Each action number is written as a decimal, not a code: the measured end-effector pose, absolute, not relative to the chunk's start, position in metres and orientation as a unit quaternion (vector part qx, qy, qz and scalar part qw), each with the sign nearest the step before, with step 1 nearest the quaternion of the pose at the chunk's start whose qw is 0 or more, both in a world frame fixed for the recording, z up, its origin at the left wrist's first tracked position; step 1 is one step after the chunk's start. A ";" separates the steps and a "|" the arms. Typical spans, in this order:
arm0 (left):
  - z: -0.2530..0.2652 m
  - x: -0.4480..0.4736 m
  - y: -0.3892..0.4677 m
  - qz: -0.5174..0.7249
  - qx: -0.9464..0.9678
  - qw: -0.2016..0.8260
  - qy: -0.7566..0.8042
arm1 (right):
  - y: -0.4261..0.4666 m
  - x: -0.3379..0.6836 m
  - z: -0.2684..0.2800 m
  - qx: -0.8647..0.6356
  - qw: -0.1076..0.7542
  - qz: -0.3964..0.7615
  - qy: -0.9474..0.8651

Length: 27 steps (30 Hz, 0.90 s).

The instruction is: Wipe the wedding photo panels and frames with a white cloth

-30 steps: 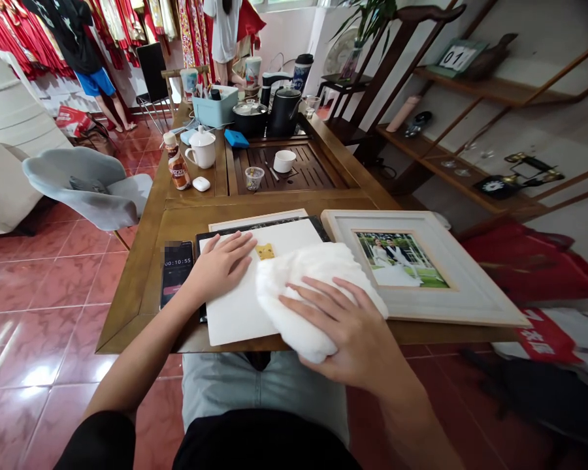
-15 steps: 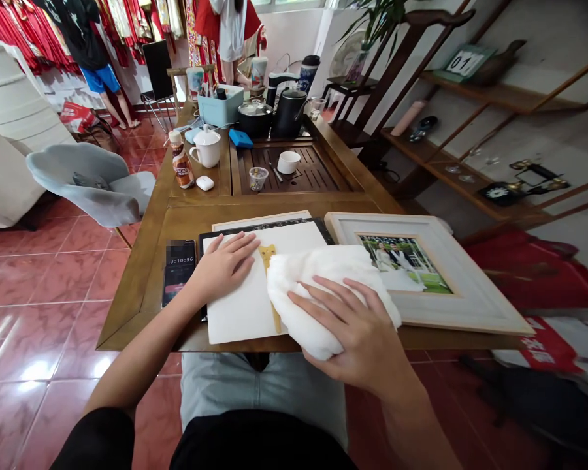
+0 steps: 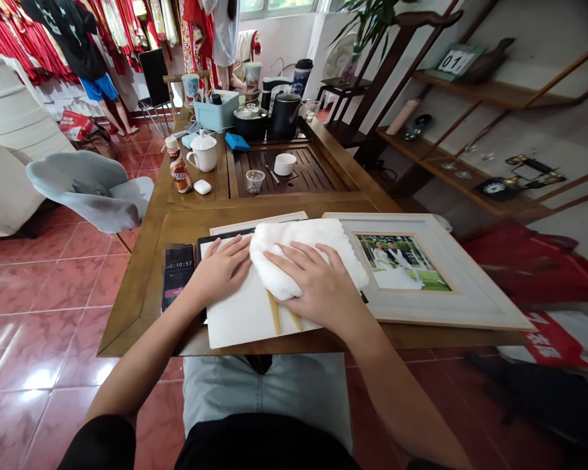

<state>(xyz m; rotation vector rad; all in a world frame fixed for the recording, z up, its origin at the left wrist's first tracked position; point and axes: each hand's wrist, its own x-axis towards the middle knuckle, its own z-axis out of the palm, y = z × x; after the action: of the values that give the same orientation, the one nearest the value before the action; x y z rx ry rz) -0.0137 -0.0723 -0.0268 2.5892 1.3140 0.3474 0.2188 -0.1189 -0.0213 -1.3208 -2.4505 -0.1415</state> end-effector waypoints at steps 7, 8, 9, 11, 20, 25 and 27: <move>-0.023 -0.011 -0.075 0.116 0.870 0.114 0.465 | -0.153 0.230 -0.017 -0.449 0.199 -0.008 -0.871; -0.023 -0.010 -0.075 0.115 0.869 0.114 0.467 | -0.161 0.233 -0.017 -0.446 0.204 -0.005 -0.871; -0.023 -0.010 -0.075 0.115 0.868 0.115 0.468 | -0.169 0.235 -0.016 -0.443 0.209 -0.002 -0.872; -0.023 -0.010 -0.076 0.116 0.869 0.114 0.468 | -0.184 0.240 -0.014 -0.435 0.217 0.005 -0.874; -0.026 -0.011 -0.074 0.119 0.871 0.119 0.462 | -0.198 0.244 -0.012 -0.397 0.228 -0.009 -0.889; -0.024 -0.011 -0.074 0.120 0.868 0.131 0.464 | -0.194 0.218 -0.012 -0.336 0.196 0.016 -0.921; -0.022 -0.011 -0.074 0.118 0.868 0.133 0.464 | -0.194 0.203 -0.010 -0.306 0.173 0.047 -0.935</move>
<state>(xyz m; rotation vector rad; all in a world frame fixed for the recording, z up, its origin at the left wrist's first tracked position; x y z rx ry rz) -0.0108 -0.0741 -0.0223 2.5161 1.3468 0.3411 0.2034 -0.1939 -0.0103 -0.8669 -2.6528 0.1321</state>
